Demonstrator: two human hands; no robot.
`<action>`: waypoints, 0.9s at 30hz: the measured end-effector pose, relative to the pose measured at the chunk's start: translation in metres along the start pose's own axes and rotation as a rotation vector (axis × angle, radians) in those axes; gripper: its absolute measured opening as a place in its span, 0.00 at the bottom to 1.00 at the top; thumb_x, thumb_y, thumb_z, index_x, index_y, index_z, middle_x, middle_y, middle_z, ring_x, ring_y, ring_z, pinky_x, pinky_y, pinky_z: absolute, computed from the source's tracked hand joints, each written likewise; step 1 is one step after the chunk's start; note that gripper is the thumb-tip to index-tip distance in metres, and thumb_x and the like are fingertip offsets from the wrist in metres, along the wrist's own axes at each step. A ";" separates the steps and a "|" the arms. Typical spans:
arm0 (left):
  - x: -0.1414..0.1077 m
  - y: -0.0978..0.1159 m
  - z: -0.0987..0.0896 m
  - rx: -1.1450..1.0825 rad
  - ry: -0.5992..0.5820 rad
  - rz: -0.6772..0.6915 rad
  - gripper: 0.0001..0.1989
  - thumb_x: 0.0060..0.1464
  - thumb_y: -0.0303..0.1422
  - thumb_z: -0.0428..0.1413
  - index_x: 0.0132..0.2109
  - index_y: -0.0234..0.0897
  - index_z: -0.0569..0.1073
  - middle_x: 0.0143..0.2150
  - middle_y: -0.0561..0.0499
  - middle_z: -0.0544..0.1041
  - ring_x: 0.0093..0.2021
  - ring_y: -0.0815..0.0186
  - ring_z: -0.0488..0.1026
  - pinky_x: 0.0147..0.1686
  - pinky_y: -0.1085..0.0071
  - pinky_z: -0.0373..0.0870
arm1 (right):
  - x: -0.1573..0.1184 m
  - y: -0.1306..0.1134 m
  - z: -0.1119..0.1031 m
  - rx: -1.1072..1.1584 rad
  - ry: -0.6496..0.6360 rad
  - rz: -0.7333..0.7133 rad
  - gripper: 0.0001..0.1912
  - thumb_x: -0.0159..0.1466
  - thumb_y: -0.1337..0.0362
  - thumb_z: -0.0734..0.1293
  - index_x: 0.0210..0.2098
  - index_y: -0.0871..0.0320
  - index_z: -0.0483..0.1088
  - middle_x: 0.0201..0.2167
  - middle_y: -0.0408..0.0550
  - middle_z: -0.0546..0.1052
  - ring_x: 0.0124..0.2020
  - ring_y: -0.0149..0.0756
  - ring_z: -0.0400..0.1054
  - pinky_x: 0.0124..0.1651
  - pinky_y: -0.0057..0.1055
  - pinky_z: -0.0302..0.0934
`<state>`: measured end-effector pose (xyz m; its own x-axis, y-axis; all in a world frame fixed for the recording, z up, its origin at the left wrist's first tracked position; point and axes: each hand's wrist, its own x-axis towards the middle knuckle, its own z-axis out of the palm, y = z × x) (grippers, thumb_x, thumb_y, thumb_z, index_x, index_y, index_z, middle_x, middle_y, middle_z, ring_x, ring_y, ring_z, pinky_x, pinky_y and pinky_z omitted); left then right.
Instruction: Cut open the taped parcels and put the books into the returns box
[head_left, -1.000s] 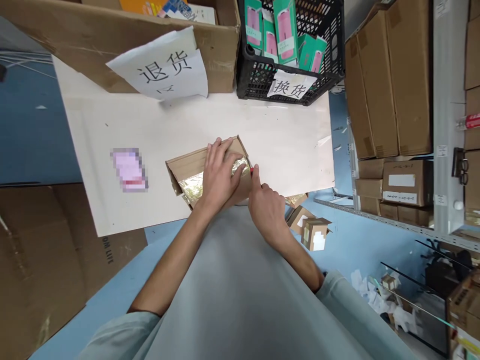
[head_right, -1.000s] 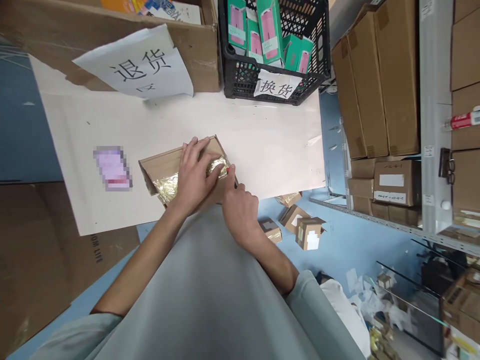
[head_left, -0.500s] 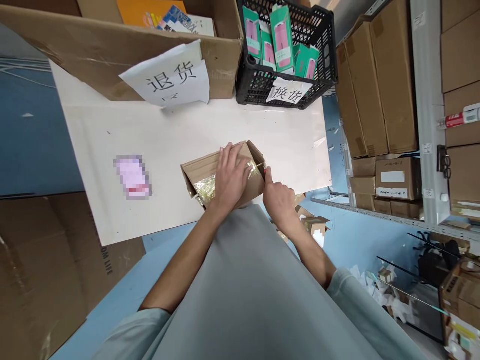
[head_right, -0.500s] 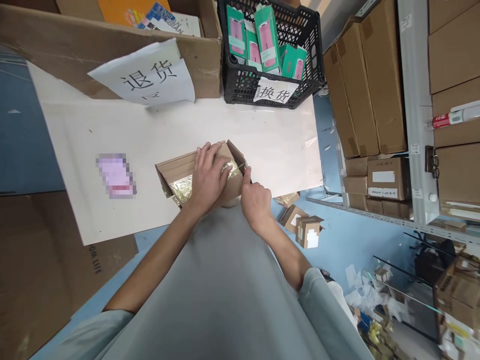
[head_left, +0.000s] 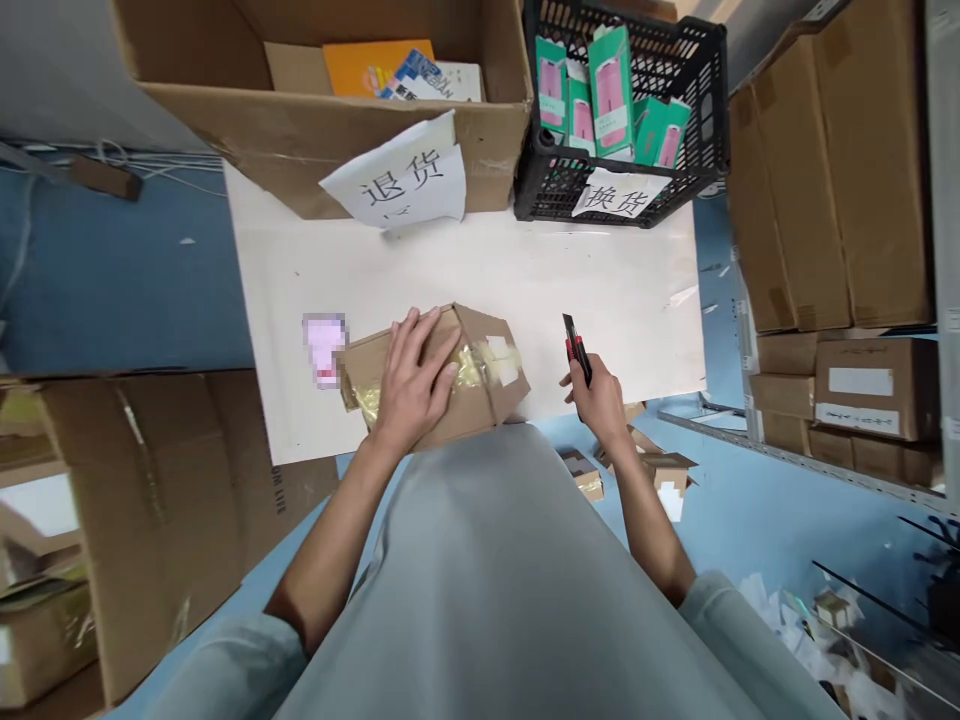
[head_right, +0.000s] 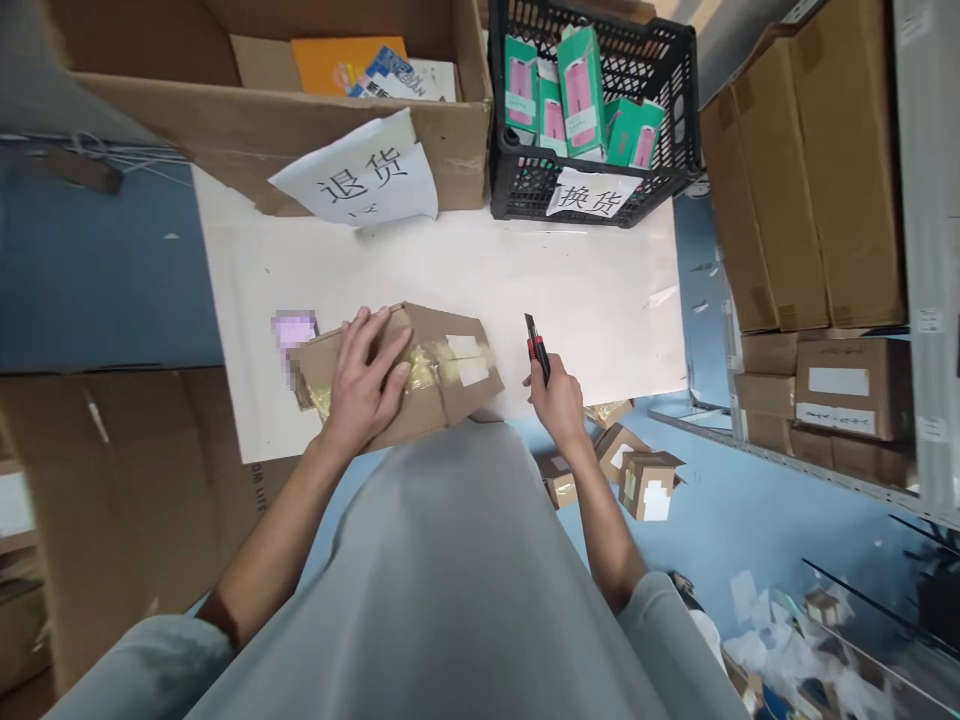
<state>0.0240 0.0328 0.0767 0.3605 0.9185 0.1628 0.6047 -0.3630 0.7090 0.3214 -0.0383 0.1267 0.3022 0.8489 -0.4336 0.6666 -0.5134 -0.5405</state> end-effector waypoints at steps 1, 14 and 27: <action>-0.010 -0.008 -0.009 0.016 0.009 -0.005 0.25 0.77 0.47 0.47 0.72 0.51 0.73 0.81 0.43 0.63 0.84 0.47 0.51 0.80 0.33 0.49 | 0.017 0.009 0.013 0.067 -0.034 0.008 0.21 0.80 0.50 0.55 0.54 0.56 0.70 0.44 0.50 0.87 0.28 0.36 0.80 0.38 0.31 0.68; -0.086 -0.003 -0.052 0.194 0.215 -0.369 0.22 0.78 0.45 0.47 0.67 0.50 0.79 0.61 0.41 0.79 0.60 0.54 0.79 0.59 0.54 0.79 | 0.070 0.032 0.128 0.455 -0.282 0.148 0.23 0.75 0.38 0.61 0.41 0.52 0.65 0.24 0.43 0.78 0.25 0.41 0.80 0.28 0.31 0.68; -0.062 -0.006 0.024 -0.277 0.100 -0.605 0.47 0.66 0.56 0.61 0.82 0.43 0.56 0.69 0.37 0.79 0.67 0.49 0.79 0.61 0.50 0.82 | 0.047 0.063 0.034 0.300 -0.004 0.127 0.24 0.76 0.42 0.57 0.53 0.55 0.68 0.25 0.47 0.82 0.28 0.46 0.80 0.35 0.36 0.72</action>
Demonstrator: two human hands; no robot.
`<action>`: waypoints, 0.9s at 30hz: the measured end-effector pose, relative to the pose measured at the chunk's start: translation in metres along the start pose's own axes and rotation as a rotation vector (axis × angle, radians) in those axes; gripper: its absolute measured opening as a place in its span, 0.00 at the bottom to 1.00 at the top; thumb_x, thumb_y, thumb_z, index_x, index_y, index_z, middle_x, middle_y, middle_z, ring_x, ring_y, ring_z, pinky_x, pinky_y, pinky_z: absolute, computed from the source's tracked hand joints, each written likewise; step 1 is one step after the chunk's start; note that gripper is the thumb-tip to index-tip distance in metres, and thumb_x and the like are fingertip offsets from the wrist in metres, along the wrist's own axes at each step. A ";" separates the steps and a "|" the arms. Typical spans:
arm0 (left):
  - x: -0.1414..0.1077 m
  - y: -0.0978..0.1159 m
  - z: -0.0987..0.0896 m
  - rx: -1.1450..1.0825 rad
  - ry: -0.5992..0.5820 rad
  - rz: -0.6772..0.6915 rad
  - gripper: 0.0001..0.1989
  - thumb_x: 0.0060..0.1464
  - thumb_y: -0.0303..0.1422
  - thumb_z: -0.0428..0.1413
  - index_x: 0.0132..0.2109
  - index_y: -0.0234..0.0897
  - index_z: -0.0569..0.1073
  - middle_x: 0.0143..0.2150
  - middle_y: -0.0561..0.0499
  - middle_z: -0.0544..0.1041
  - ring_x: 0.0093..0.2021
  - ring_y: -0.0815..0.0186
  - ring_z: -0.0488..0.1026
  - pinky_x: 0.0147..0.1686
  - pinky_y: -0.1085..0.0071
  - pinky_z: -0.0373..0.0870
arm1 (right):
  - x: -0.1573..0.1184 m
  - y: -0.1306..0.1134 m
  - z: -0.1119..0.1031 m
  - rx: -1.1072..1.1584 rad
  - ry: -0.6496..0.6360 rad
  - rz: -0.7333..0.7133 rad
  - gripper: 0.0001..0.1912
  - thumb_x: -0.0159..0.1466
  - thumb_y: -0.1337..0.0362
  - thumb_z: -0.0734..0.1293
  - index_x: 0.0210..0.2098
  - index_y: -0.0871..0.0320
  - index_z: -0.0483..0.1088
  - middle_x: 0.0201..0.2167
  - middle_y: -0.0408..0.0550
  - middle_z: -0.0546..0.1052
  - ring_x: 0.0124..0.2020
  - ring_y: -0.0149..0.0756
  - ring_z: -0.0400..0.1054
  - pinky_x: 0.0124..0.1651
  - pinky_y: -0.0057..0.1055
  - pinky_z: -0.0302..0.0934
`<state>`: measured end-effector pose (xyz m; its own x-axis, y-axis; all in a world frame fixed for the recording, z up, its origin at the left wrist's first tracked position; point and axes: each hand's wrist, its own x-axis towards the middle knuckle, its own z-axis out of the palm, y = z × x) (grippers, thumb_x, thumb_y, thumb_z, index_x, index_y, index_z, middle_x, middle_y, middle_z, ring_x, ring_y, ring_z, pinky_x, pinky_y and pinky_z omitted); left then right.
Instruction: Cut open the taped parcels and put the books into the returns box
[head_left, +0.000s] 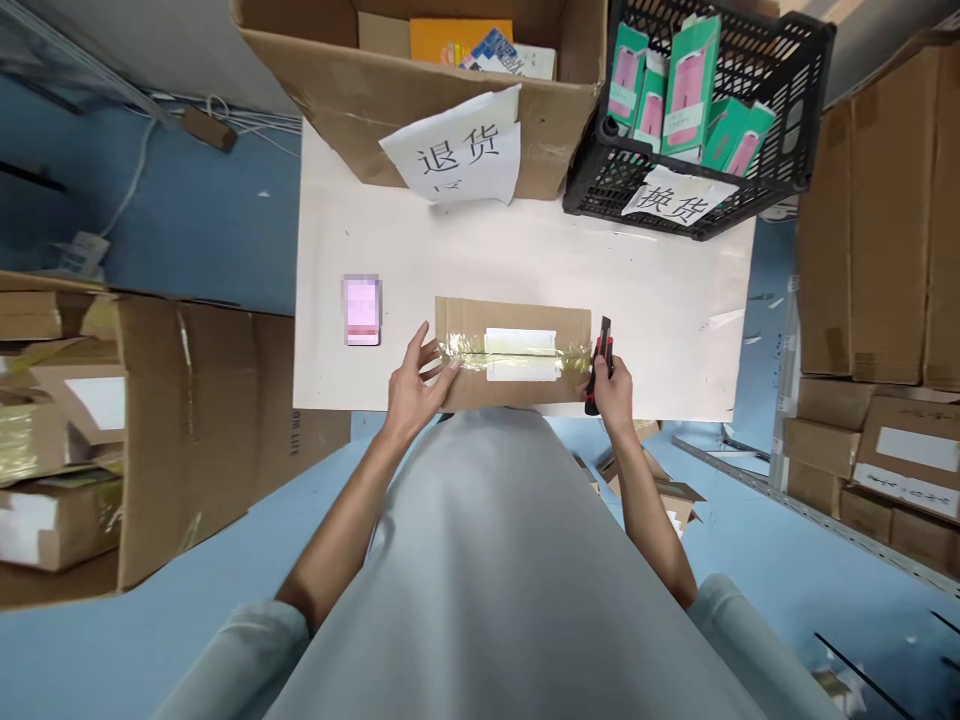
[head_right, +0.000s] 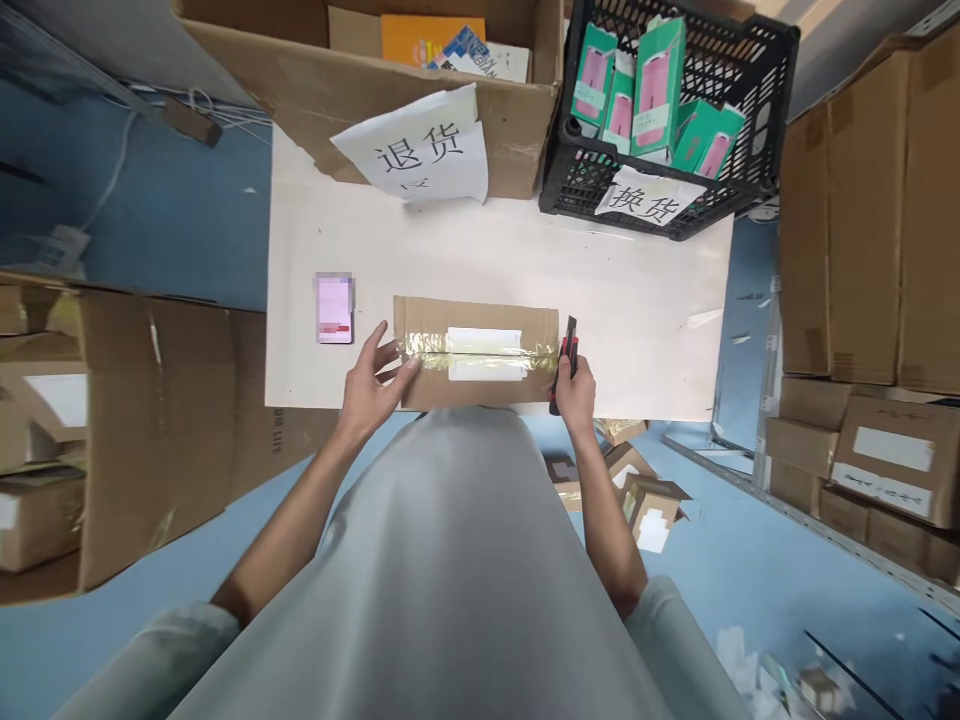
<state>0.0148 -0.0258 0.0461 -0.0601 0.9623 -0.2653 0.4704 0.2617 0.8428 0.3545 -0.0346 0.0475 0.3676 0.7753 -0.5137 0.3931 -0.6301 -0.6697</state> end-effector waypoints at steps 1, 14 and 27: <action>0.005 -0.004 0.011 -0.030 -0.032 -0.006 0.47 0.66 0.56 0.60 0.82 0.43 0.55 0.69 0.37 0.79 0.68 0.49 0.78 0.62 0.49 0.82 | 0.000 0.001 -0.008 -0.026 0.018 -0.004 0.25 0.76 0.42 0.57 0.54 0.56 0.68 0.25 0.47 0.82 0.28 0.47 0.80 0.35 0.37 0.71; 0.022 -0.020 0.041 -0.130 -0.130 0.047 0.30 0.69 0.52 0.58 0.71 0.45 0.76 0.74 0.44 0.75 0.71 0.50 0.75 0.66 0.50 0.79 | -0.037 -0.083 -0.006 -0.845 -0.289 -0.565 0.24 0.83 0.56 0.54 0.73 0.52 0.65 0.57 0.54 0.83 0.50 0.49 0.79 0.47 0.34 0.65; 0.024 -0.032 0.047 -0.268 -0.134 0.049 0.27 0.68 0.44 0.60 0.71 0.47 0.76 0.73 0.44 0.74 0.71 0.52 0.74 0.65 0.53 0.80 | -0.030 -0.145 0.045 -1.470 -0.571 -0.747 0.27 0.80 0.71 0.55 0.76 0.54 0.60 0.52 0.62 0.82 0.46 0.50 0.82 0.48 0.38 0.64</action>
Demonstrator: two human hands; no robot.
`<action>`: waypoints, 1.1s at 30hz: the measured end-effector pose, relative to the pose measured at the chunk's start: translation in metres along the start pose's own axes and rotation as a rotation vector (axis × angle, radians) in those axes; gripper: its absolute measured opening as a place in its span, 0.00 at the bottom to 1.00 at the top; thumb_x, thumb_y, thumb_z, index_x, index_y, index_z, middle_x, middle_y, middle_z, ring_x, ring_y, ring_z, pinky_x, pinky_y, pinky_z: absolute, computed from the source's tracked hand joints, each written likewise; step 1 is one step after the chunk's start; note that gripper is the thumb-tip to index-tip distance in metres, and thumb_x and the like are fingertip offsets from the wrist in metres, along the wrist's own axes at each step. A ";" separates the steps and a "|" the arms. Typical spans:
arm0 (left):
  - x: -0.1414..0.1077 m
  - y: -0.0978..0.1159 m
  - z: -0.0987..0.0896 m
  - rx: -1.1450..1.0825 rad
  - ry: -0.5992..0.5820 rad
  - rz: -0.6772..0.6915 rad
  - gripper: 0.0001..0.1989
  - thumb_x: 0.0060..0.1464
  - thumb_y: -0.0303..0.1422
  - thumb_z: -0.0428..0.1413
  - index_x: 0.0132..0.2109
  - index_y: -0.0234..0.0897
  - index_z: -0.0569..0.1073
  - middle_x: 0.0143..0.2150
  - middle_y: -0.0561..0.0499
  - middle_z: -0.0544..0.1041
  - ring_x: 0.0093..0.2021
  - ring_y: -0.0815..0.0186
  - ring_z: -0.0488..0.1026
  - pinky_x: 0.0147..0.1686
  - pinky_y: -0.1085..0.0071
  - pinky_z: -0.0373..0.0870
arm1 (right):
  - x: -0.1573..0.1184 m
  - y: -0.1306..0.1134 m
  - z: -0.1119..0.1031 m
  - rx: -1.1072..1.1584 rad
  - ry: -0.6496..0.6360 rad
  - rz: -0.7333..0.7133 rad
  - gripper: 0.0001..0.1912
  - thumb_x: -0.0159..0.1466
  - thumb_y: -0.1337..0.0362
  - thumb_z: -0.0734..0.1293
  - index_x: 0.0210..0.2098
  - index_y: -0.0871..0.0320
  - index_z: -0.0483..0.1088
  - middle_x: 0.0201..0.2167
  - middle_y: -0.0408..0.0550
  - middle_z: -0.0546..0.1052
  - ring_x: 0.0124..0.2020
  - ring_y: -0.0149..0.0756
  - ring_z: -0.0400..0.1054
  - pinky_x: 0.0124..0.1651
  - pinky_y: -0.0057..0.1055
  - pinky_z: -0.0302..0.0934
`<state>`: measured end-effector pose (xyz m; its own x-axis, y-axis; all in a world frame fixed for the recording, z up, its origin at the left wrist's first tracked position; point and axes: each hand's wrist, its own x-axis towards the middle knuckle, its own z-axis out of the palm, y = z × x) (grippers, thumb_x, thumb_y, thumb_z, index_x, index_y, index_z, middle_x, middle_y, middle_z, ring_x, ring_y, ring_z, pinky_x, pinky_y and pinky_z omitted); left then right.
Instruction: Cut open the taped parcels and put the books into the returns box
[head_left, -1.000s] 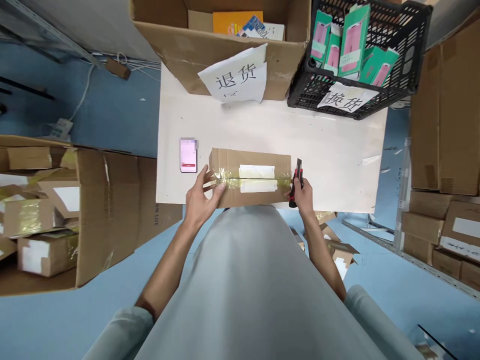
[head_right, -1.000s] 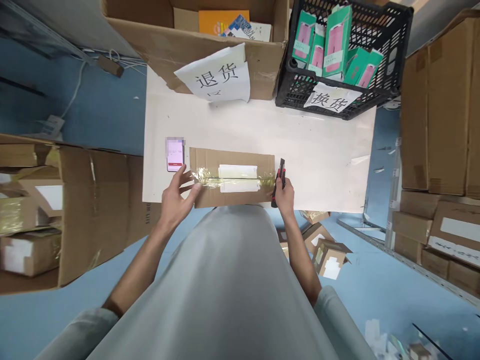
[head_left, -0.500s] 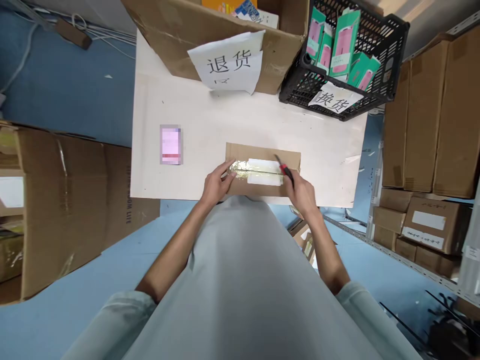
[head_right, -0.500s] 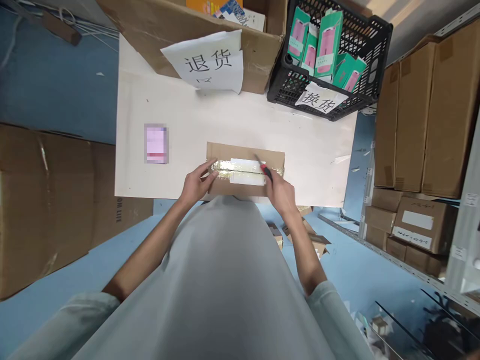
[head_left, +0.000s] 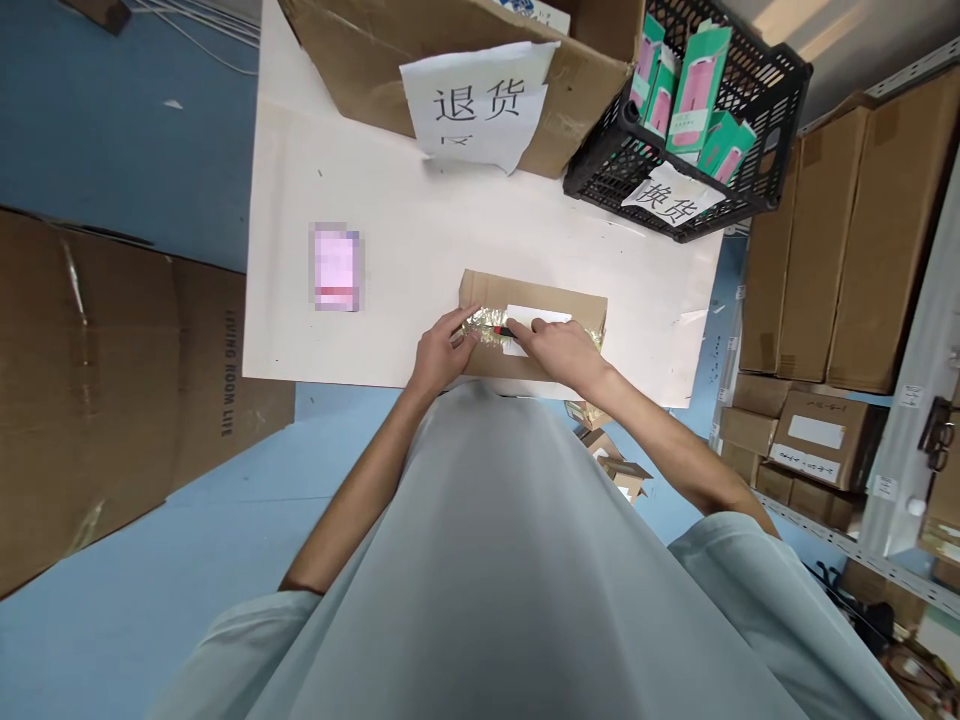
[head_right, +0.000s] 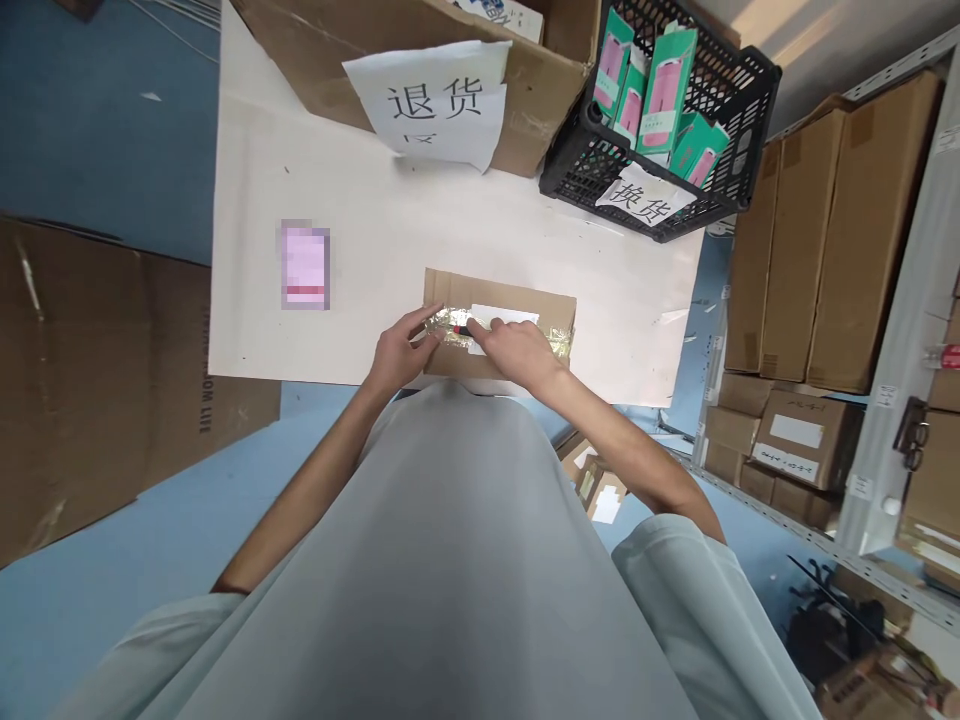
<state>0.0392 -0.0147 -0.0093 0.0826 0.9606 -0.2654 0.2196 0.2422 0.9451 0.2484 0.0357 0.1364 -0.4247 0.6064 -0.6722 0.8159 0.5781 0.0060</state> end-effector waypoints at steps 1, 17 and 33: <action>0.000 -0.001 0.000 -0.001 0.003 0.000 0.26 0.68 0.43 0.60 0.71 0.47 0.76 0.73 0.45 0.74 0.71 0.52 0.75 0.65 0.53 0.80 | 0.000 -0.001 -0.003 -0.026 -0.016 -0.008 0.28 0.80 0.72 0.54 0.76 0.55 0.58 0.52 0.63 0.82 0.47 0.50 0.82 0.48 0.38 0.65; 0.003 -0.016 0.007 -0.043 0.080 0.032 0.25 0.68 0.45 0.62 0.67 0.45 0.80 0.71 0.43 0.76 0.72 0.51 0.73 0.69 0.49 0.76 | 0.004 -0.004 -0.003 -0.068 -0.098 0.095 0.23 0.80 0.70 0.55 0.71 0.68 0.65 0.50 0.73 0.83 0.53 0.53 0.82 0.48 0.38 0.68; 0.001 0.004 0.014 0.006 0.111 -0.047 0.26 0.66 0.48 0.62 0.66 0.42 0.79 0.70 0.41 0.78 0.70 0.50 0.75 0.71 0.49 0.73 | -0.103 0.141 0.101 -0.040 -0.026 0.298 0.23 0.81 0.70 0.55 0.70 0.54 0.68 0.50 0.61 0.81 0.45 0.46 0.77 0.42 0.35 0.55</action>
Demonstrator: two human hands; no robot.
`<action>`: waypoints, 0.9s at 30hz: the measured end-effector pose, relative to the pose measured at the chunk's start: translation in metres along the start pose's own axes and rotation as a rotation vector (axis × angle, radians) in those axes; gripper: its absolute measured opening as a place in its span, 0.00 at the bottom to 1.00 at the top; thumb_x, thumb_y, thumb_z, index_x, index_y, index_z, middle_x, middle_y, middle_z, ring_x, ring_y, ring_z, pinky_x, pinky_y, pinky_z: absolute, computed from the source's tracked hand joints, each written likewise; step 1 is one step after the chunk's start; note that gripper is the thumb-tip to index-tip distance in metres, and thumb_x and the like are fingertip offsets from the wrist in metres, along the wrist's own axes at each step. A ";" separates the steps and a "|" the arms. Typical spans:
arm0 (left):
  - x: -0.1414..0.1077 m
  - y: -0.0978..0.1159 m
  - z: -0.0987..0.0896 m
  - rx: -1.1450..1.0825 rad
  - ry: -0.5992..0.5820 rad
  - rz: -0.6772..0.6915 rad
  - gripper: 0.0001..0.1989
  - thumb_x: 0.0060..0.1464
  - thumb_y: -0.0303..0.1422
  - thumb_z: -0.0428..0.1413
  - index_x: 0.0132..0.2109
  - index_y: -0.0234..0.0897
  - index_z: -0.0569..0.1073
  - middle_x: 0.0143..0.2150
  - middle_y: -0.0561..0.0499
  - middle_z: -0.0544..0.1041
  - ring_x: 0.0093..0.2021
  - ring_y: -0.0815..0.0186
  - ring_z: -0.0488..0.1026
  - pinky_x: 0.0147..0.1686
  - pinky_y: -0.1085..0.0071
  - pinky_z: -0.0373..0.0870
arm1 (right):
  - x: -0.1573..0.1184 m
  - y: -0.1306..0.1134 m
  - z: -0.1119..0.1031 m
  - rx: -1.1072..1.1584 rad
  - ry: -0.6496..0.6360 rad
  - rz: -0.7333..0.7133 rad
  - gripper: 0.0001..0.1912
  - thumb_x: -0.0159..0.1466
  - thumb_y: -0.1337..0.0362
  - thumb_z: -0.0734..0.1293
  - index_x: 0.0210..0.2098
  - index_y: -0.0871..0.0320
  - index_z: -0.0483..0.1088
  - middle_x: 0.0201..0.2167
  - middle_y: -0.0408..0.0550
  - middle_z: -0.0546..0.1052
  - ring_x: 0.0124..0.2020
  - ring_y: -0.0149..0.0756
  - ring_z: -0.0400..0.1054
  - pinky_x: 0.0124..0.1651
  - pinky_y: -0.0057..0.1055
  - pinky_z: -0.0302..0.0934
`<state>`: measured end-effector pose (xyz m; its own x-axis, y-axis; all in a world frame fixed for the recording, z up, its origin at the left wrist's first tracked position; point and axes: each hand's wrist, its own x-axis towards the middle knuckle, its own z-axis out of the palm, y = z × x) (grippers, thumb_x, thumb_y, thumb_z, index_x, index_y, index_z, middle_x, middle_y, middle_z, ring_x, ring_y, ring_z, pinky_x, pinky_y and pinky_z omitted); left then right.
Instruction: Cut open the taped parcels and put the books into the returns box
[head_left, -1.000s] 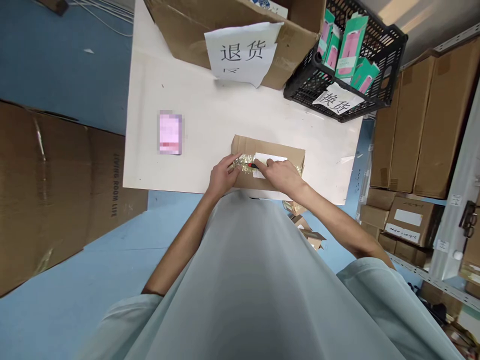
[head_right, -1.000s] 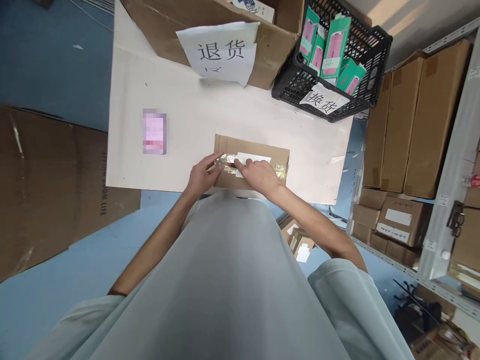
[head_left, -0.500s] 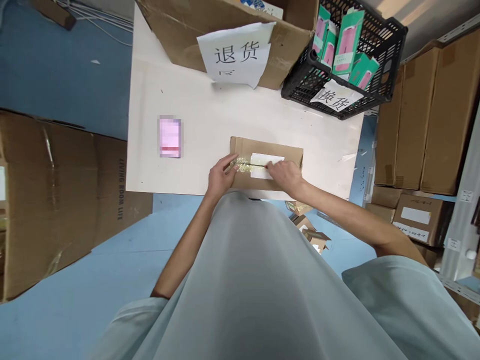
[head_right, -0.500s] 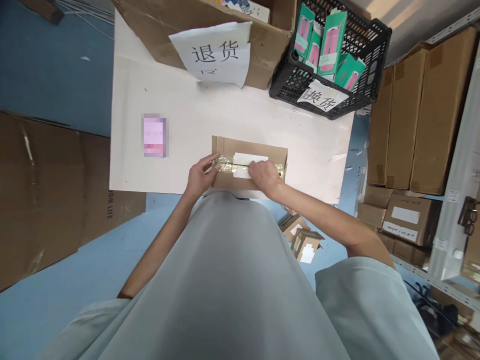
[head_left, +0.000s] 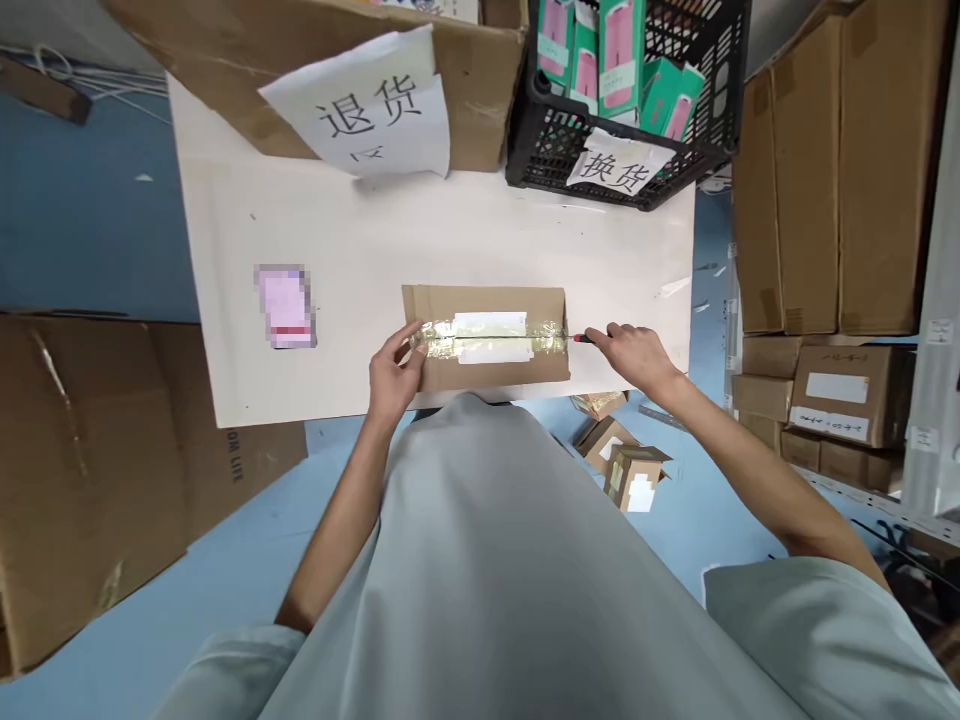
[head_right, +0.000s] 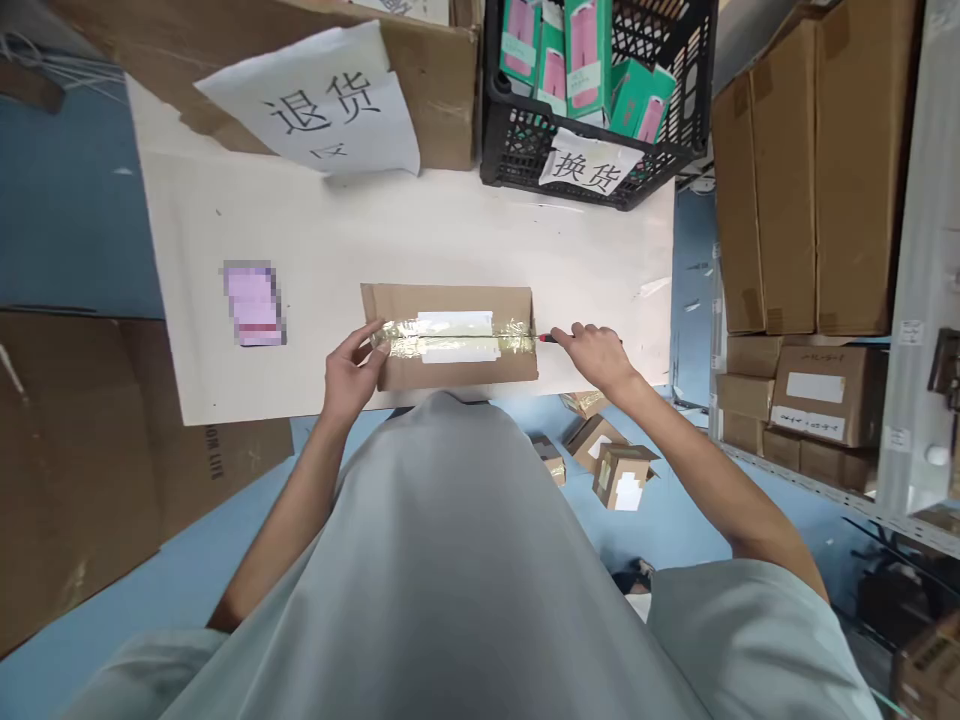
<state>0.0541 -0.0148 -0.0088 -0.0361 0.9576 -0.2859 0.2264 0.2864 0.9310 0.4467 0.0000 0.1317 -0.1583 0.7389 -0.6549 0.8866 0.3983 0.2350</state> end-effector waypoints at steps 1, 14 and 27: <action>-0.001 0.002 0.000 0.037 0.009 0.005 0.26 0.67 0.47 0.61 0.66 0.42 0.78 0.71 0.41 0.77 0.71 0.50 0.75 0.71 0.49 0.73 | 0.003 0.004 0.009 0.033 0.027 -0.003 0.23 0.82 0.68 0.55 0.71 0.52 0.68 0.50 0.60 0.81 0.44 0.46 0.76 0.42 0.35 0.54; 0.018 0.061 0.126 0.624 -0.401 0.635 0.29 0.73 0.40 0.53 0.77 0.46 0.65 0.84 0.43 0.56 0.85 0.48 0.45 0.82 0.37 0.42 | 0.027 -0.022 0.106 0.708 0.327 0.032 0.23 0.82 0.64 0.53 0.70 0.58 0.69 0.54 0.58 0.80 0.54 0.47 0.72 0.56 0.36 0.63; 0.039 0.044 0.150 0.581 -0.446 0.576 0.26 0.75 0.45 0.52 0.74 0.47 0.71 0.84 0.44 0.56 0.86 0.49 0.43 0.82 0.37 0.37 | -0.044 -0.050 0.038 0.724 0.037 0.271 0.31 0.84 0.55 0.52 0.83 0.52 0.51 0.45 0.53 0.88 0.45 0.50 0.83 0.47 0.35 0.69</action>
<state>0.2090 0.0305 -0.0130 0.5830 0.8124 0.0118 0.5495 -0.4050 0.7307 0.4253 -0.0730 0.1212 0.1016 0.7825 -0.6143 0.9577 -0.2440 -0.1525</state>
